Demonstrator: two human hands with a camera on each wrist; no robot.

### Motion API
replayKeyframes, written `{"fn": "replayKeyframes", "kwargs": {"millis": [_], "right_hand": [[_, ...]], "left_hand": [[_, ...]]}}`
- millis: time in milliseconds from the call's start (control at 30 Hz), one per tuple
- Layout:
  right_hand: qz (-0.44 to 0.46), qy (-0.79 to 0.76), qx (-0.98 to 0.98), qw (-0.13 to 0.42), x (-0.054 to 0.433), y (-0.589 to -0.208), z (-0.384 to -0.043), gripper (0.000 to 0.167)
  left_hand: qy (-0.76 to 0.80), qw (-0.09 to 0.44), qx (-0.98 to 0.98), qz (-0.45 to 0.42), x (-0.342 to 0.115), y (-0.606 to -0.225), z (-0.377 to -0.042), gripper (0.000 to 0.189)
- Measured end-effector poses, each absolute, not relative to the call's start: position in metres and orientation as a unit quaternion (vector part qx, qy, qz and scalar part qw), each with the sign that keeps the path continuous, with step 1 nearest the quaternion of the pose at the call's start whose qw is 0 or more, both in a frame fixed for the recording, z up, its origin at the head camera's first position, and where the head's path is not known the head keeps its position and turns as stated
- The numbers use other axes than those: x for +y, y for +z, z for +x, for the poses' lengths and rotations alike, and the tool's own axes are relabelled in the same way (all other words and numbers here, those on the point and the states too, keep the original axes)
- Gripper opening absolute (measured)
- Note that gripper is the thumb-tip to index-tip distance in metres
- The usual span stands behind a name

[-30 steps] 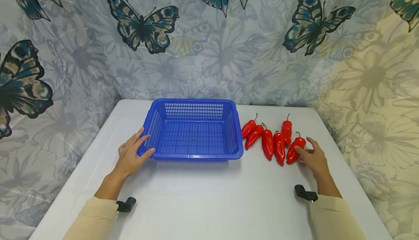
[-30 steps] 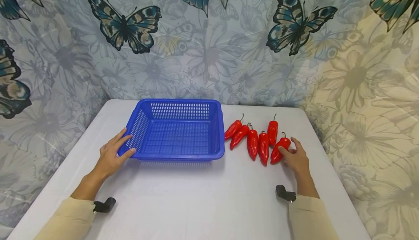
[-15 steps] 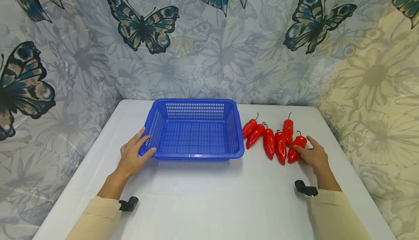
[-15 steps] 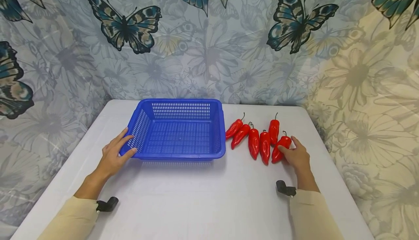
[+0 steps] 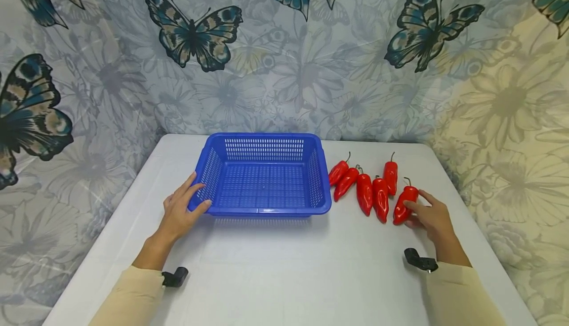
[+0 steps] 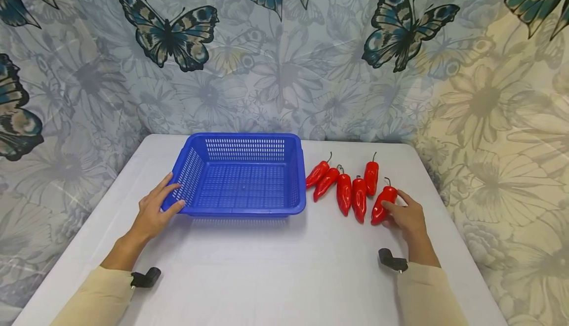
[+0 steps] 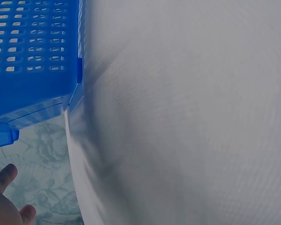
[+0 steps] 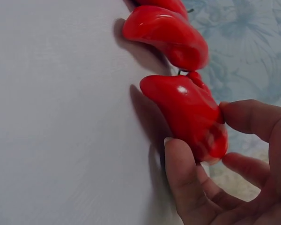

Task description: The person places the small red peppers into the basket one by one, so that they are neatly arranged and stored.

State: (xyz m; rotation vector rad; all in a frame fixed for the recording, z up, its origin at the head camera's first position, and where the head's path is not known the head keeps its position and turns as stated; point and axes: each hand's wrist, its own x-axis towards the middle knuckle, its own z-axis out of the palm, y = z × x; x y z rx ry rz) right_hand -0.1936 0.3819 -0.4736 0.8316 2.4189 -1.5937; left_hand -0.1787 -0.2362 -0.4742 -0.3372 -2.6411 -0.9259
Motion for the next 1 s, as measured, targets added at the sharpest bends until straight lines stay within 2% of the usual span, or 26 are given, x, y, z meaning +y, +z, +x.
{"fn": "replayKeyframes", "kwargs": {"millis": [300, 1000], "right_hand": [[0.262, -0.586, 0.766, 0.047, 0.381, -0.461, -0.183, 0.086], [0.155, -0.648, 0.745, -0.013, 0.346, -0.398, -0.168, 0.085]], "left_hand": [[-0.332, 0.162, -0.922, -0.116, -0.235, -0.474, -0.179, 0.053], [-0.34, 0.164, -0.919, -0.113, -0.233, -0.473, -0.177, 0.052]]}}
